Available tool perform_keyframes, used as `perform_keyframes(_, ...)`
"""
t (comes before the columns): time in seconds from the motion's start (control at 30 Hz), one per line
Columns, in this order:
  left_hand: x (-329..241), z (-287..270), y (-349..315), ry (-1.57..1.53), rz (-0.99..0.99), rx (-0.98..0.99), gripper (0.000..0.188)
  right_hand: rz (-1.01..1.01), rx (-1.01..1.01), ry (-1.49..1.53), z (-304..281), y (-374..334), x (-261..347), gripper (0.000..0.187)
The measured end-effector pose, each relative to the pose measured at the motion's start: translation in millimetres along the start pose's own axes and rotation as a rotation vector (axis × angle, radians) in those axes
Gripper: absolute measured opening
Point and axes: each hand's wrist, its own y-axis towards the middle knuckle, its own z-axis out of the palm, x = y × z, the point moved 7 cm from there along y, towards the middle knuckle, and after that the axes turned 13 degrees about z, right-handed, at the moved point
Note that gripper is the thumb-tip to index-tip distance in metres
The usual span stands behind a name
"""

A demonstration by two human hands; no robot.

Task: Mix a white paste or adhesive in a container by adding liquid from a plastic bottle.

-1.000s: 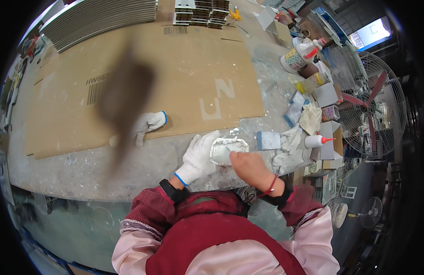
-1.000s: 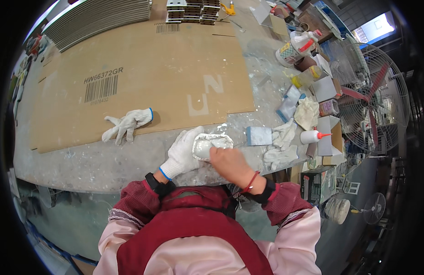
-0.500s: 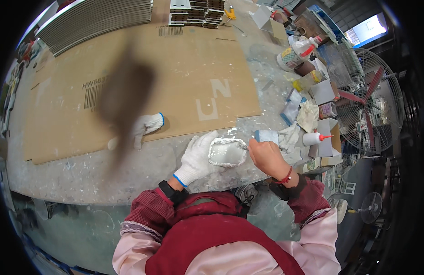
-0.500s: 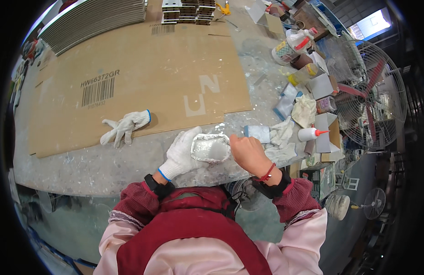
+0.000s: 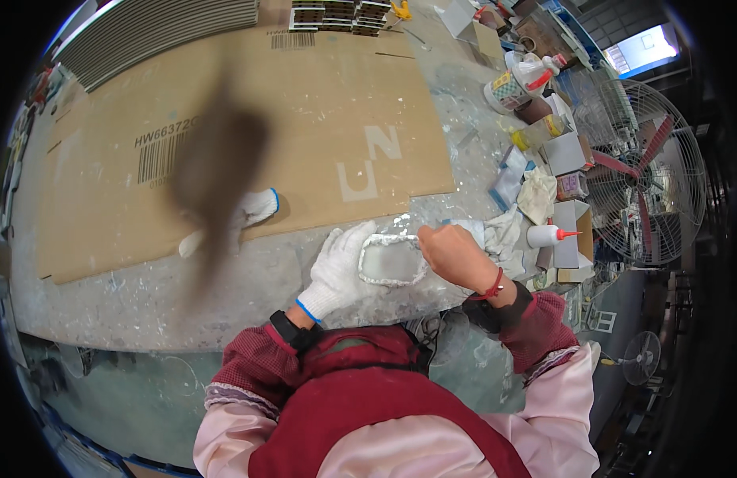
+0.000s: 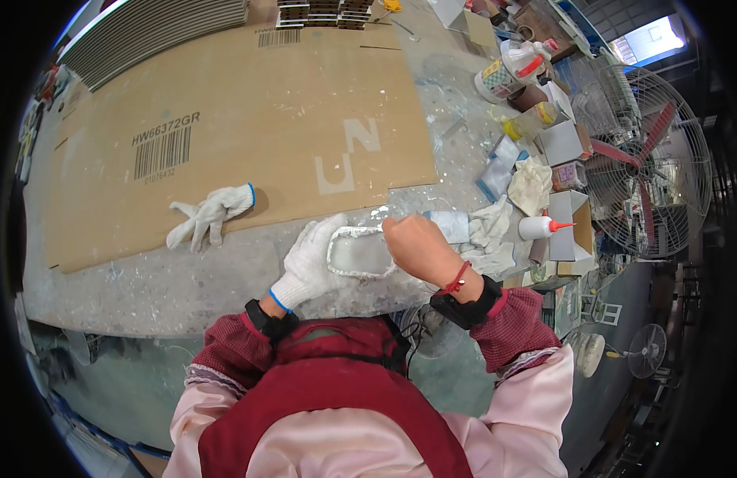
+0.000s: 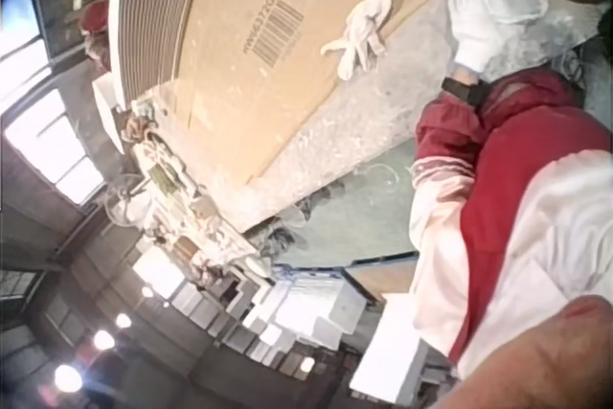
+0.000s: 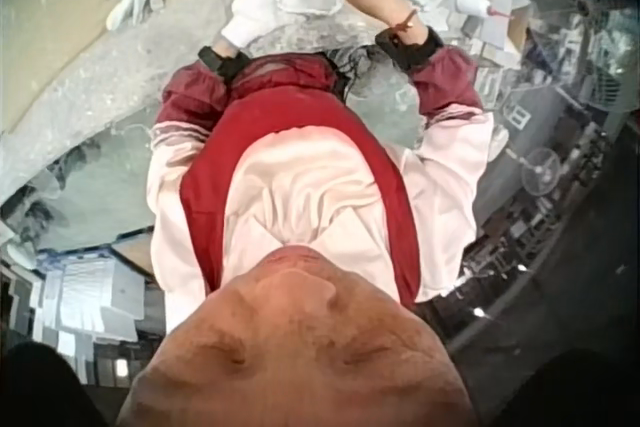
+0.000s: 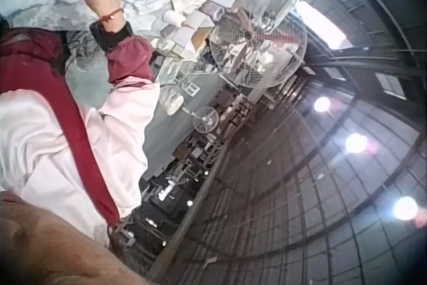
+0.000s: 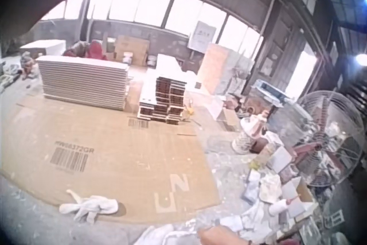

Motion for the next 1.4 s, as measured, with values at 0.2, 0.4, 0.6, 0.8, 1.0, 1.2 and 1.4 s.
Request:
perform_keyframes(0.2, -1.6, -0.1, 1.4, 0.086, -0.01, -0.016, 0.092, 0.104, -0.019, -0.076, -3.0, -24.9, -7.2, 0.006)
perform_keyframes(0.4, -0.9, 3.6, -3.3, 0.095, -0.002, -0.028, 0.093, 0.217, -0.097, -0.158, -1.9, -31.7, 13.8, 0.004)
perform_keyframes(0.6, -7.3, 4.7, -4.3, 0.08, -0.006, -0.095, 0.095, 0.344, -0.185, -0.152, 3.5, -35.2, 13.0, 0.003)
perform_keyframes(0.8, -9.0, 5.1, -4.9, 0.064, 0.013, -0.121, 0.098, 0.353, -0.187, -0.14, 3.6, -31.2, 8.3, 0.001)
perform_keyframes(1.0, -7.5, 7.0, -4.0, 0.052, 0.007, -0.148, 0.098, 0.303, -0.171, -0.154, -0.2, -21.0, 6.1, 0.001)
perform_keyframes(1.2, -9.4, 4.7, -5.4, 0.041, 0.035, -0.169, 0.095, 0.318, -0.132, -0.109, 7.2, -40.9, 4.9, 0.004)
perform_keyframes(1.4, -8.4, 3.4, -9.2, 0.079, 0.074, -0.241, 0.097, 0.359, -0.148, -0.114, 18.7, -40.1, 1.3, 0.005)
